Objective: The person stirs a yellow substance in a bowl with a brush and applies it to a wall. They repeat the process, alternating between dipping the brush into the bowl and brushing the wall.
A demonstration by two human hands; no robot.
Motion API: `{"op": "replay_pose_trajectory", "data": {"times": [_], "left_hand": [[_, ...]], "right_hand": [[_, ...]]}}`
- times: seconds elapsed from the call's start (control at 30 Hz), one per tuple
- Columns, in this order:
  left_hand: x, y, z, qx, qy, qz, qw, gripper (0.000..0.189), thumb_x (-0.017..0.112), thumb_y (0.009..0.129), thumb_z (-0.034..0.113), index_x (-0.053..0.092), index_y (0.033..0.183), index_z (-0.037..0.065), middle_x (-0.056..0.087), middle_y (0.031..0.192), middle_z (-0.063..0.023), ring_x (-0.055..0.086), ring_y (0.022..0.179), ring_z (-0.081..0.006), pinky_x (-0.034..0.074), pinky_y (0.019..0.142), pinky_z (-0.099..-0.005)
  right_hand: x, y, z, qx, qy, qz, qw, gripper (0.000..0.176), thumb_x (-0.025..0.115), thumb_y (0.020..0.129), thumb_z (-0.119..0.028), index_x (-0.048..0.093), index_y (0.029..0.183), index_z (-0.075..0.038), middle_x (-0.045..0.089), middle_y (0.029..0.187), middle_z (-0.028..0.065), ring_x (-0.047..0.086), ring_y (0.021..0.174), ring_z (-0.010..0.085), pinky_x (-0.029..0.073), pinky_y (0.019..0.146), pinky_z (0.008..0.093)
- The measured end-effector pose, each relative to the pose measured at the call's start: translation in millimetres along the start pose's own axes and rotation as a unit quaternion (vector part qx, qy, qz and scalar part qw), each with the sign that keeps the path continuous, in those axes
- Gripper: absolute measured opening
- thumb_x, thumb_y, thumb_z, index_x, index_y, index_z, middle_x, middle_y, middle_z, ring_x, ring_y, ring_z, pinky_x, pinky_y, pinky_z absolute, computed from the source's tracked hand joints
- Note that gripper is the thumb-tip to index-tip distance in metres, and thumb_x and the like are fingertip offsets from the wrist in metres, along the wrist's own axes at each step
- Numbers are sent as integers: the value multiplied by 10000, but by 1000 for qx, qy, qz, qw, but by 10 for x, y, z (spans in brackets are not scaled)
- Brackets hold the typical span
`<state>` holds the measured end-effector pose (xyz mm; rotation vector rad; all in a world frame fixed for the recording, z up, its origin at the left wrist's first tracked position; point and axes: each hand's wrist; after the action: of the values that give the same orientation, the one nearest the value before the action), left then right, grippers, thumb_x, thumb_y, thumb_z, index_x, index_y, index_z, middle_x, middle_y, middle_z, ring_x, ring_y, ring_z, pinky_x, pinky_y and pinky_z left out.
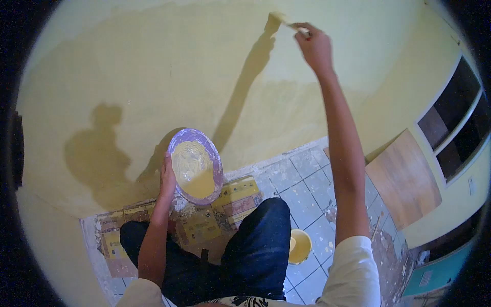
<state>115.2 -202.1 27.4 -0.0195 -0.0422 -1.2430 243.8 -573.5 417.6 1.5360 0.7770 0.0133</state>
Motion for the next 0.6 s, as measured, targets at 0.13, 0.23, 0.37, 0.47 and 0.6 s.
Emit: {"op": "replay_pose_trajectory", "data": {"times": [0.13,0.23,0.37,0.47,0.6], "left_hand": [[5,29,-25,14,9,8,1000,743,306,1083,572,454,1470,-45,533,1449,-253,493,1373,-344,349,1153,-383],[-16,-53,145,1,14,1,1000,748,303,1083,571,442,1477,-49,526,1456,-256,484,1383,-347,343,1159,-386],[-37,31,7,17,11,-2,1000,750,297,1086,566,429,1485,-55,517,1467,-257,471,1396,-349,335,1166,-389],[-13,-35,72,3,3,3,1000,745,293,1088,562,427,1487,-53,516,1468,-255,470,1396,-350,336,1166,-389],[-1,-12,40,23,7,18,1000,735,293,1090,555,437,1479,-52,524,1460,-255,476,1391,-348,342,1160,-390]], "right_hand": [[592,-606,175,29,-19,-68,997,268,730,842,-228,759,1088,-126,645,685,181,610,572,305,484,580,433],[834,-1254,450,74,-17,-175,982,268,743,824,-237,770,1064,-119,668,719,198,666,651,331,521,643,447],[812,-1378,655,99,-10,-225,969,253,758,816,-248,791,1035,-126,703,773,196,691,701,330,548,684,426],[638,-1045,507,88,-32,-218,972,262,770,813,-257,794,1039,-128,712,786,192,697,707,327,552,679,416],[364,-433,307,36,-35,-90,995,280,778,825,-256,787,1079,-140,649,660,142,623,597,249,507,596,386]]}}
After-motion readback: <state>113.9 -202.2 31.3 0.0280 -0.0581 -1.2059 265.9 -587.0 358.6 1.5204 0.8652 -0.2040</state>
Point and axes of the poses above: each hand's wrist, its own y-axis towards the middle knuckle, its own x-axis out of the palm, z = x × y
